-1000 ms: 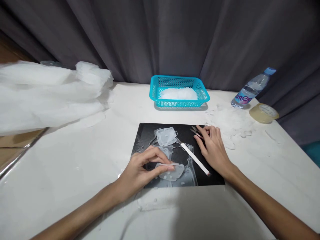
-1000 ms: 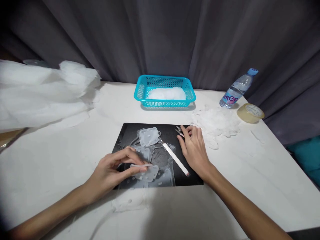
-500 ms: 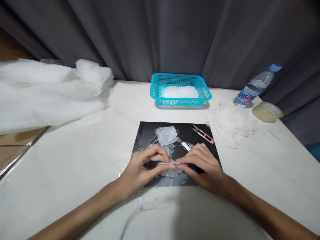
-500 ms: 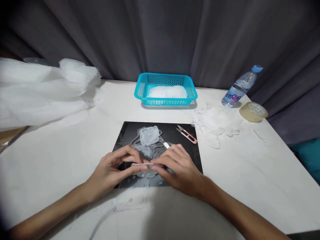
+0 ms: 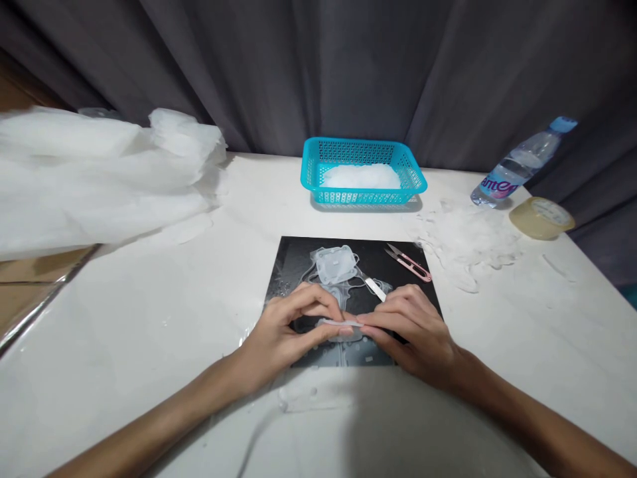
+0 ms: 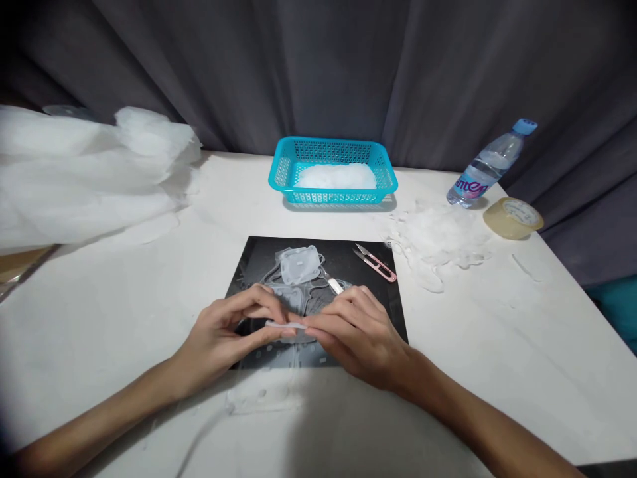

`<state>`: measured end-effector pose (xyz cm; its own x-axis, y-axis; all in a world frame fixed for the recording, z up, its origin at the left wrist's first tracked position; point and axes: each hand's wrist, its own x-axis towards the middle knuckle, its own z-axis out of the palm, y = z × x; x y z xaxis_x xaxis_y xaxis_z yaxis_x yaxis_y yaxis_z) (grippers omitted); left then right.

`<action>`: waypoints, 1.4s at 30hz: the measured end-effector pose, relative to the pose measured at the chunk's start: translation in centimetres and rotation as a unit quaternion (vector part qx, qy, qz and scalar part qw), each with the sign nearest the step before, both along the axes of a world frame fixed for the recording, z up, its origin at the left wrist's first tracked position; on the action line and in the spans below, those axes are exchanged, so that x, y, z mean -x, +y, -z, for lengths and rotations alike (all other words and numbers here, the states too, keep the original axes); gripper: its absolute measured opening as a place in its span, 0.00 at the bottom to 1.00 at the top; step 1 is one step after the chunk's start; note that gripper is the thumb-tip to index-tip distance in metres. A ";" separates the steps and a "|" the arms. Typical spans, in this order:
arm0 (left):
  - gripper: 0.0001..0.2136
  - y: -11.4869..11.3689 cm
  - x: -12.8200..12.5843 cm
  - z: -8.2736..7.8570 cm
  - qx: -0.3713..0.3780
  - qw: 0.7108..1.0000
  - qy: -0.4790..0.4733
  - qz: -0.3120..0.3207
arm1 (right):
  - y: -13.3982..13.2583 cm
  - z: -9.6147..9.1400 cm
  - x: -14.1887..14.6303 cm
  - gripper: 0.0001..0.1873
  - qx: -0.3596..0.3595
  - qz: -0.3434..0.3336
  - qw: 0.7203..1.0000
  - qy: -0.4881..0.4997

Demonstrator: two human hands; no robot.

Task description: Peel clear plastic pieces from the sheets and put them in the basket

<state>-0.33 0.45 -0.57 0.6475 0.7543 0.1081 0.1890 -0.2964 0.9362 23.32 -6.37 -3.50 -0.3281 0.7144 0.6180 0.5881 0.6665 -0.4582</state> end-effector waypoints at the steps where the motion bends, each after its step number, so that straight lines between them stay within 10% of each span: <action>1: 0.05 0.0 0.0 0.0 -0.005 1.000 -0.005 0.001 | -0.1 0.1 -0.1 0.14 -0.012 0.001 1.000 -0.011; 16: 0.06 0.4 0.1 0.0 -0.226 0.969 -0.060 0.079 | 0.1 -1.3 -0.7 0.12 -0.240 0.001 0.960 -0.143; 21: 0.07 0.1 0.4 -0.4 -0.294 0.951 -0.052 0.083 | 0.3 -0.8 -0.6 0.07 -0.161 0.004 0.980 -0.114; 29: 0.08 -0.5 0.0 0.0 -0.183 0.981 -0.060 0.019 | 0.7 -0.6 -0.2 0.03 -0.021 -0.008 0.999 -0.049; 42: 0.11 -0.3 -0.2 -0.1 -0.196 0.979 -0.054 -0.014 | 0.5 -0.4 -0.3 0.05 -0.006 -0.015 0.999 -0.027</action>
